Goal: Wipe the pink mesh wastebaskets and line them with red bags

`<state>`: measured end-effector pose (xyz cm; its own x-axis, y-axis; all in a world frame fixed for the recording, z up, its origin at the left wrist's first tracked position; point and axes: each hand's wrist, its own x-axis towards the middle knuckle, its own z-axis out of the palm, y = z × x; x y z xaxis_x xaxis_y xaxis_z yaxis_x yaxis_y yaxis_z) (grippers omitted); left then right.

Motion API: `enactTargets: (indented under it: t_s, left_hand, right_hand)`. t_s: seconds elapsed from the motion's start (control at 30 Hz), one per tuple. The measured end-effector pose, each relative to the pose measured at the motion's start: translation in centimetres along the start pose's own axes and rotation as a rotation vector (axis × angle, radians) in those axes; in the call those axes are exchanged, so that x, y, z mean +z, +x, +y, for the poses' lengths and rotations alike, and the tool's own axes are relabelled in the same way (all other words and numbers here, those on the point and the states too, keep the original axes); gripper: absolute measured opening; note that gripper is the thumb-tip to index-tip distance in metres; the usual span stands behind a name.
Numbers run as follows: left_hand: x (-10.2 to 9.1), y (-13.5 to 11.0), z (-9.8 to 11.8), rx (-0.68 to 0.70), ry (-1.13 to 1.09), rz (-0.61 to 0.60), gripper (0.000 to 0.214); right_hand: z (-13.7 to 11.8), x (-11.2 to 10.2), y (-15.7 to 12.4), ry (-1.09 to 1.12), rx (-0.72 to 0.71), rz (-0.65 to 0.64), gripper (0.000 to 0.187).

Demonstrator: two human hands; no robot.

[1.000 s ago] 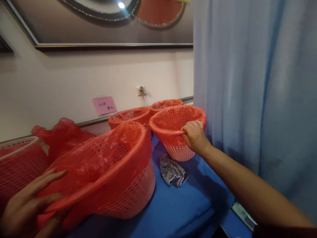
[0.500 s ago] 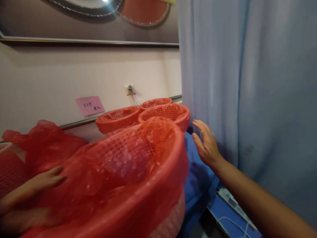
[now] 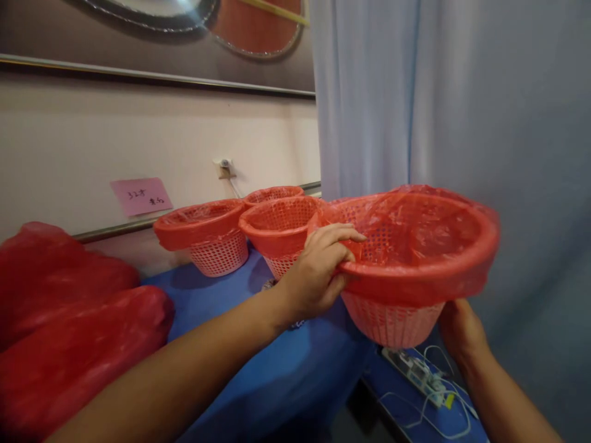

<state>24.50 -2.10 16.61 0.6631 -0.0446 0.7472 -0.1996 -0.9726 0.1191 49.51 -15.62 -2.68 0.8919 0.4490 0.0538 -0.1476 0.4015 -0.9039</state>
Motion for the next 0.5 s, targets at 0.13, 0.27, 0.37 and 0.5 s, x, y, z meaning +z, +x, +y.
enactTargets:
  t_s: [0.13,0.27,0.37,0.5]
  left_hand:
    - [2.0,0.9,-2.7,-0.064,0.074,-0.116,0.014]
    - [2.5,1.3,-4.0,-0.048,0.127,-0.244,0.019]
    - [2.2,0.9,-4.9,-0.051,0.067,-0.265,0.013]
    - [1.7,-0.8,-4.7,-0.073,0.106,-0.202,0.026]
  right_hand:
    - [2.9,-0.1,1.0,-0.027,0.259,-0.032,0.054]
    - [4.0,1.6,0.2,-0.080,0.244,-0.085,0.060]
    - [4.6,2.4,-0.5,-0.127,0.218,-0.061,0.054]
    - [6.5,2.2,-0.7,-0.189,0.296,-0.012,0.049]
